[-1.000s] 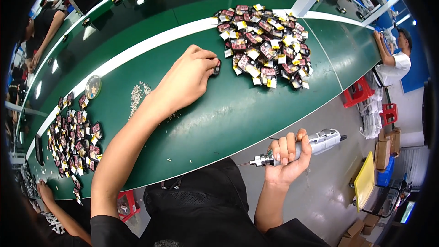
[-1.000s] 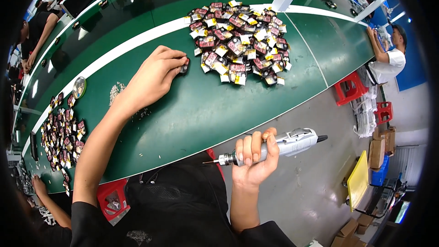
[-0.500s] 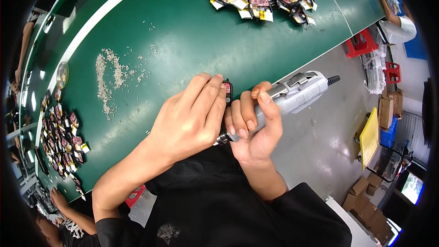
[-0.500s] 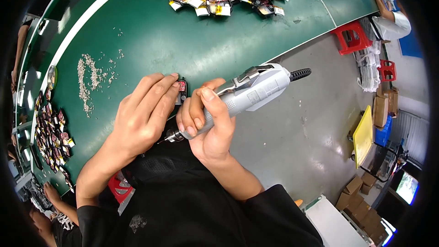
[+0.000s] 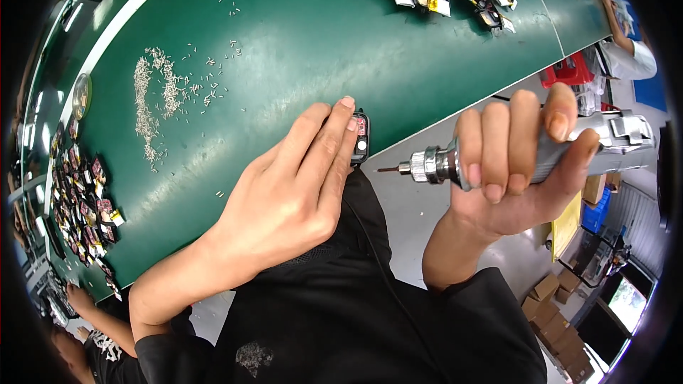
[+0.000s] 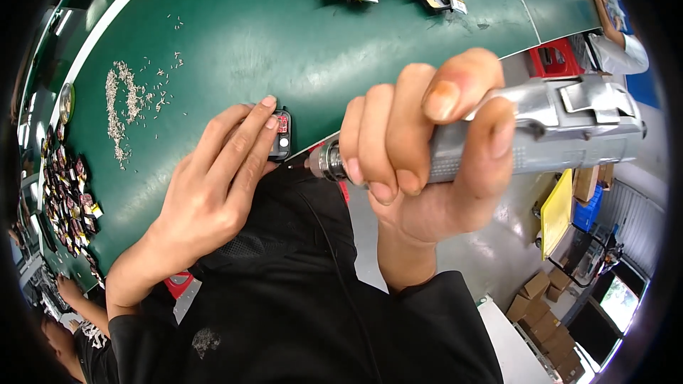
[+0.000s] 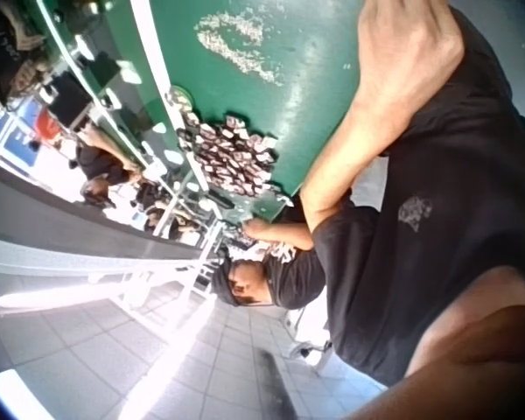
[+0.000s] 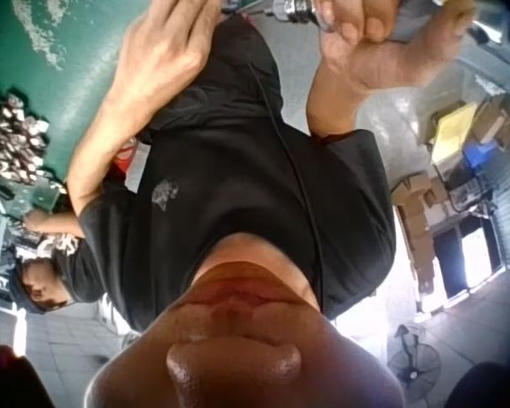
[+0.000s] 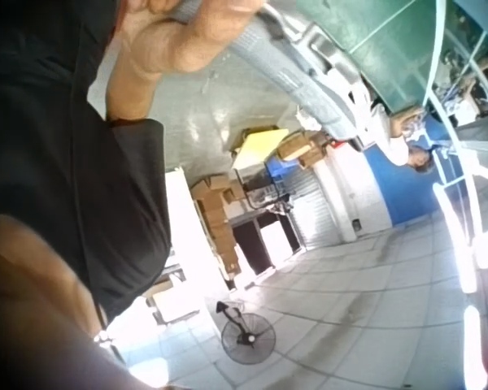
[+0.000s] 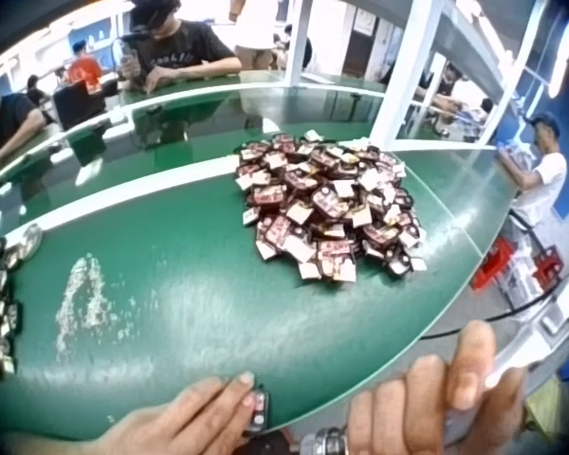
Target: Assembling small electronic components using an electric screwdriver on a production line.
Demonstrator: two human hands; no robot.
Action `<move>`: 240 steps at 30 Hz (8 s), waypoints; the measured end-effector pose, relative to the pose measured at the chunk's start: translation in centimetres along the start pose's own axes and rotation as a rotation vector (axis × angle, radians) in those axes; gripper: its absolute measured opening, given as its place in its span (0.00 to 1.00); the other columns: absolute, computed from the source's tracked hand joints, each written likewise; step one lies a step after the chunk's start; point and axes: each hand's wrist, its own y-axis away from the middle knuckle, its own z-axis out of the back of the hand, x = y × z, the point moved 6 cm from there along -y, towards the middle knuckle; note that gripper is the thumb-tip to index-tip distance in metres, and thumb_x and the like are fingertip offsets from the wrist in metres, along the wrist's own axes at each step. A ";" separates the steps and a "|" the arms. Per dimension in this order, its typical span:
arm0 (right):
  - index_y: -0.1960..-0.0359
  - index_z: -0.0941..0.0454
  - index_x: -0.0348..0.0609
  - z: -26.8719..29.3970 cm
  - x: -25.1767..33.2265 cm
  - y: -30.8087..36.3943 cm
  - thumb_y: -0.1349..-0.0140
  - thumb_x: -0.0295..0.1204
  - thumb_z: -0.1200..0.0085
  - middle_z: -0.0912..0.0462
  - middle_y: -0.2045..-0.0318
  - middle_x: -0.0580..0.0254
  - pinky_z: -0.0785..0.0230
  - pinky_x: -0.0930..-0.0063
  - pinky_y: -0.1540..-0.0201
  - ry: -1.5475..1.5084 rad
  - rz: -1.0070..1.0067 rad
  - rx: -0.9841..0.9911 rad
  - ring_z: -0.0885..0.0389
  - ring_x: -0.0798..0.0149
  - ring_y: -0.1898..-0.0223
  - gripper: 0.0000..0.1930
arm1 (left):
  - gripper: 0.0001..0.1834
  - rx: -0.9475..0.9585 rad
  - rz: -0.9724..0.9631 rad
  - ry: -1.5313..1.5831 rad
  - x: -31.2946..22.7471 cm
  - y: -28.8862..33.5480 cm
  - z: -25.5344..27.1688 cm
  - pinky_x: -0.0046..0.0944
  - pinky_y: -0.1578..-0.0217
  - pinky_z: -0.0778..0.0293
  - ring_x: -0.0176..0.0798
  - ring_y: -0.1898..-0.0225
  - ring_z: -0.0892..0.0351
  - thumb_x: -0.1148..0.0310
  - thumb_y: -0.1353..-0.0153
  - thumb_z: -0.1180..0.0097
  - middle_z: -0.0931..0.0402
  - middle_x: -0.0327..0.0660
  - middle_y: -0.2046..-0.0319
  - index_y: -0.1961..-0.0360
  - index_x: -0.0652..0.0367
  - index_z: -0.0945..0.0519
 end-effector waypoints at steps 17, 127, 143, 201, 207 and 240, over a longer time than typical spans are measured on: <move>0.62 0.28 0.44 1.7 -2.9 -2.7 0.29 0.43 0.67 0.39 0.88 0.73 0.43 0.79 0.80 0.106 -0.057 0.046 0.42 0.76 0.88 0.18 | 0.21 -0.052 -0.021 0.042 0.5 0.4 -0.6 0.42 0.63 0.22 0.52 0.57 0.24 0.82 0.62 0.41 0.26 0.57 0.55 0.62 0.79 0.23; 0.63 0.35 0.43 -6.2 -3.9 1.6 0.31 0.37 0.63 0.37 0.87 0.70 0.40 0.76 0.82 -0.239 0.035 -0.104 0.40 0.74 0.90 0.10 | 0.10 -0.505 0.654 1.073 0.3 8.3 2.0 0.27 0.75 0.38 0.29 0.77 0.35 0.72 0.36 0.52 0.29 0.43 0.74 0.73 0.66 0.29; 0.67 0.34 0.44 1.1 0.1 2.5 0.32 0.35 0.61 0.42 0.90 0.73 0.43 0.77 0.84 -0.301 0.245 -0.541 0.45 0.75 0.92 0.09 | 0.08 -0.274 0.524 0.772 2.2 0.8 3.0 0.35 0.67 0.26 0.45 0.69 0.21 0.83 0.45 0.46 0.22 0.48 0.69 0.63 0.68 0.22; 0.65 0.35 0.43 1.3 0.4 2.8 0.33 0.34 0.59 0.43 0.90 0.73 0.44 0.78 0.85 -0.178 0.248 -0.483 0.46 0.76 0.92 0.09 | 0.02 -0.344 0.727 1.231 -1.1 1.5 -2.2 0.27 0.74 0.31 0.28 0.76 0.28 0.81 0.40 0.47 0.27 0.42 0.75 0.70 0.70 0.25; 0.66 0.34 0.43 2.6 1.9 3.0 0.33 0.33 0.59 0.42 0.89 0.73 0.44 0.79 0.84 -0.180 0.310 -0.500 0.45 0.77 0.90 0.08 | 0.19 -0.317 0.393 0.571 0.4 -2.5 2.1 0.40 0.67 0.27 0.46 0.68 0.25 0.80 0.53 0.39 0.24 0.47 0.66 0.57 0.67 0.25; 0.65 0.34 0.45 -0.3 -6.8 5.8 0.34 0.31 0.63 0.40 0.90 0.70 0.42 0.76 0.84 -0.266 -0.121 -0.413 0.43 0.73 0.91 0.07 | 0.15 -0.116 0.211 0.148 1.8 0.6 1.4 0.41 0.63 0.25 0.49 0.60 0.25 0.83 0.57 0.42 0.25 0.48 0.62 0.64 0.68 0.26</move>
